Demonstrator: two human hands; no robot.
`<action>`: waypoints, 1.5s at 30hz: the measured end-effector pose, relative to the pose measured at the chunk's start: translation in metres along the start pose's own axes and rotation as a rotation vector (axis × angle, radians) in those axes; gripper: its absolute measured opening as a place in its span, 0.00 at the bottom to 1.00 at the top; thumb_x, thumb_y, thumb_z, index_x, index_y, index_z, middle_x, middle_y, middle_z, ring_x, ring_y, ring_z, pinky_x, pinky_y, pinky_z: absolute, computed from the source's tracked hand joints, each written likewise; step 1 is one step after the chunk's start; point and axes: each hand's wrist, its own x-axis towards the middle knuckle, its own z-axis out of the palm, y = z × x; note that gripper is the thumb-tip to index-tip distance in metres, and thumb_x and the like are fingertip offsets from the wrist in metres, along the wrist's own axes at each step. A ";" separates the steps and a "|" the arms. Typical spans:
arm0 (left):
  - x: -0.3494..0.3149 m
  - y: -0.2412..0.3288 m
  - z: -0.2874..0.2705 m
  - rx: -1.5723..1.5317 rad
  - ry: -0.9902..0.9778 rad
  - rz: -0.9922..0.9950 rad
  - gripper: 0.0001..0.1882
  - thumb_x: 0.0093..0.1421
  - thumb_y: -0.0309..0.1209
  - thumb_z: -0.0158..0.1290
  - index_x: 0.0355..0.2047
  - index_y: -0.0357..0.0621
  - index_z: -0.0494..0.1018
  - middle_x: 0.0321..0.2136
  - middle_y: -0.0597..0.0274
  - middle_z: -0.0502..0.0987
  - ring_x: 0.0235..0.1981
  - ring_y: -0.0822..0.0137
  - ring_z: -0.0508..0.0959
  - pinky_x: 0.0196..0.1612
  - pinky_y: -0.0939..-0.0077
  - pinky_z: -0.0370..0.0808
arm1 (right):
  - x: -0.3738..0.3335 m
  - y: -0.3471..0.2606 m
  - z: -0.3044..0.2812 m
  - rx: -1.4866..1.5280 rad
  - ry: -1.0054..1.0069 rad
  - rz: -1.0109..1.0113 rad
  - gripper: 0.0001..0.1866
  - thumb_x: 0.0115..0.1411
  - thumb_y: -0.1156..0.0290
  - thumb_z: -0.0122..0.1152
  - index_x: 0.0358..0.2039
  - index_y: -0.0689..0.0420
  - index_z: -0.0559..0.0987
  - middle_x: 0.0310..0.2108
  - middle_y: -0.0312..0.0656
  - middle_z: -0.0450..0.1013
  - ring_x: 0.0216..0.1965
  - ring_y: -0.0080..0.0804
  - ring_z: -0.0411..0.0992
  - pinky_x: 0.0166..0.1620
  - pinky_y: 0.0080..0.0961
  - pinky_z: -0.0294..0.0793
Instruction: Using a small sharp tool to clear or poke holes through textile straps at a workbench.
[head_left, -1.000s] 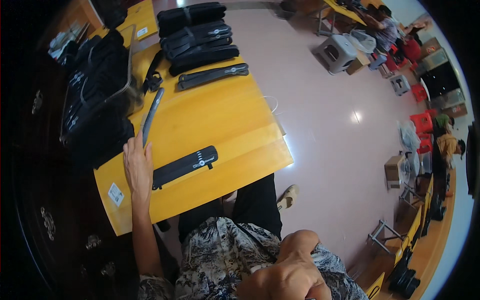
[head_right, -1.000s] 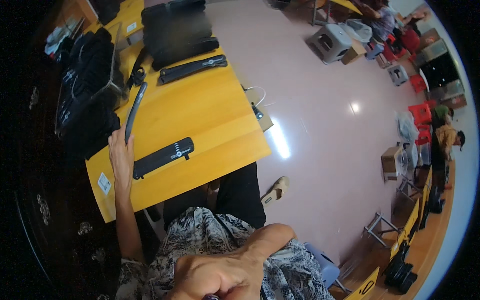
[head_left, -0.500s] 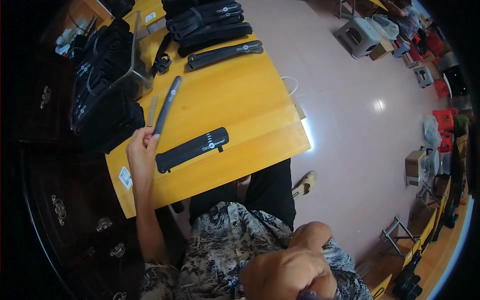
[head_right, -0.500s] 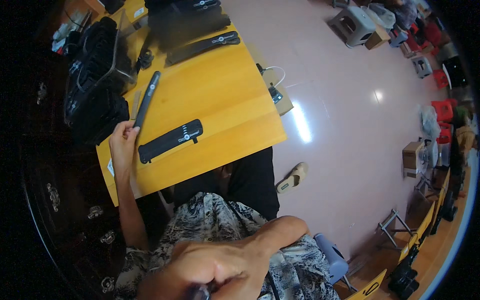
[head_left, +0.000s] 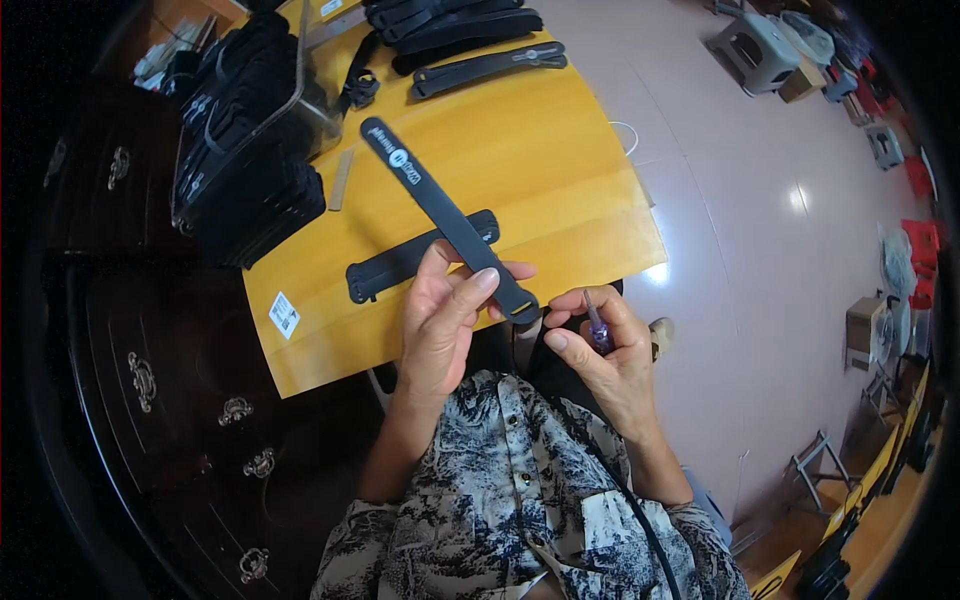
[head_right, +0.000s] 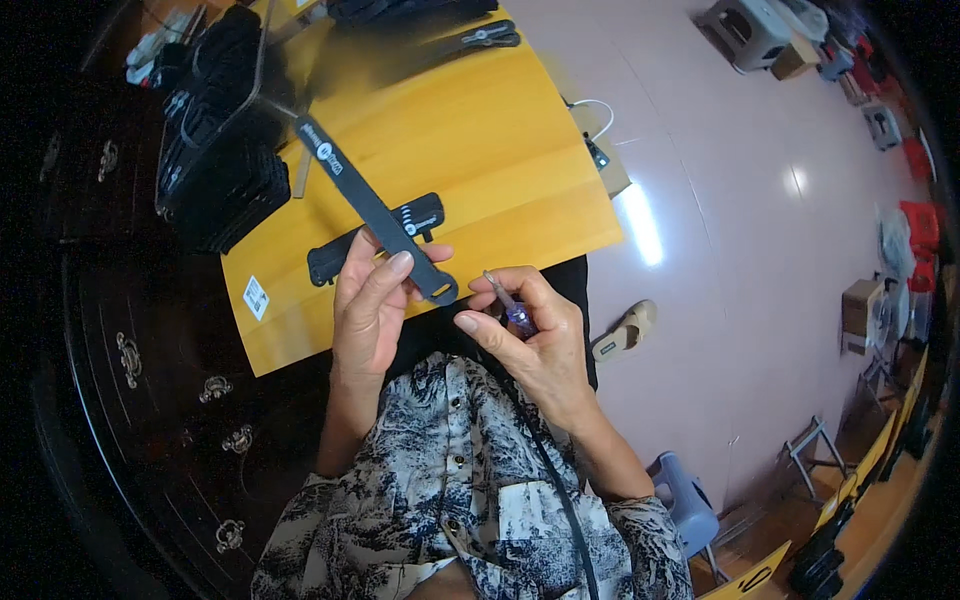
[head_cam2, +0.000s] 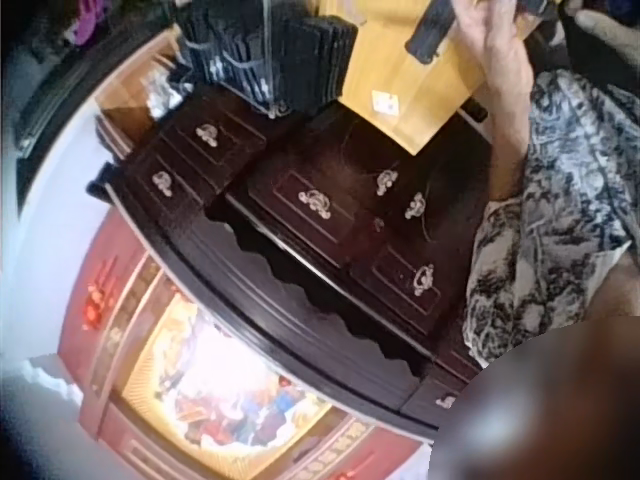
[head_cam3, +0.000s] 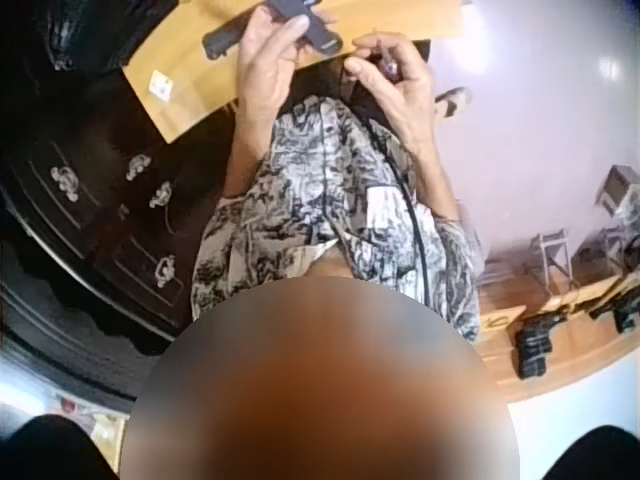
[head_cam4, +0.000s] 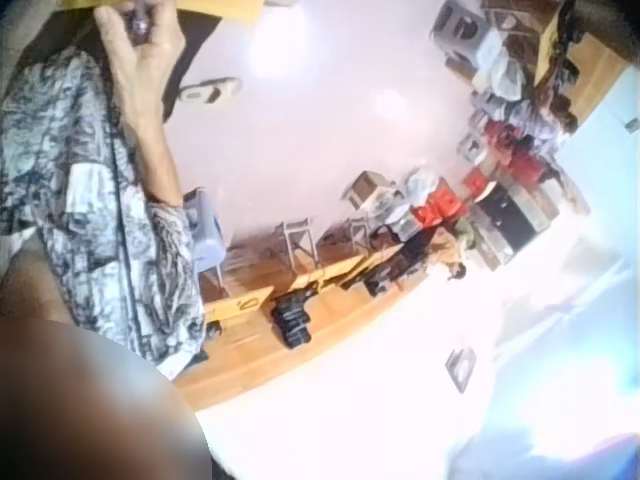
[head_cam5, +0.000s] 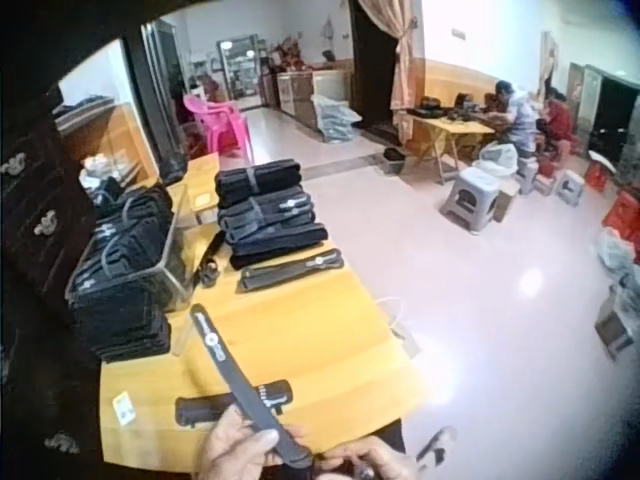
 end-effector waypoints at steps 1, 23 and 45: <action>0.003 -0.001 0.005 -0.023 0.006 0.039 0.18 0.61 0.27 0.50 0.51 0.41 0.61 0.38 0.48 0.77 0.32 0.74 0.76 0.37 0.81 0.70 | 0.000 -0.003 0.001 0.048 0.005 0.037 0.16 0.53 0.70 0.67 0.39 0.62 0.74 0.27 0.31 0.72 0.27 0.14 0.66 0.32 0.11 0.66; -0.011 -0.007 0.033 0.075 -0.170 0.106 0.13 0.60 0.22 0.51 0.45 0.32 0.67 0.44 0.49 0.75 0.43 0.65 0.76 0.50 0.73 0.72 | 0.005 -0.014 -0.011 0.336 -0.022 0.013 0.13 0.60 0.70 0.59 0.41 0.60 0.67 0.29 0.36 0.71 0.27 0.17 0.70 0.31 0.13 0.69; -0.003 -0.009 0.039 0.221 0.096 0.445 0.15 0.58 0.17 0.51 0.46 0.32 0.64 0.46 0.45 0.73 0.48 0.59 0.75 0.55 0.67 0.68 | 0.002 -0.022 -0.013 -0.155 -0.005 -0.378 0.12 0.61 0.73 0.55 0.44 0.62 0.76 0.28 0.42 0.75 0.26 0.22 0.73 0.31 0.17 0.72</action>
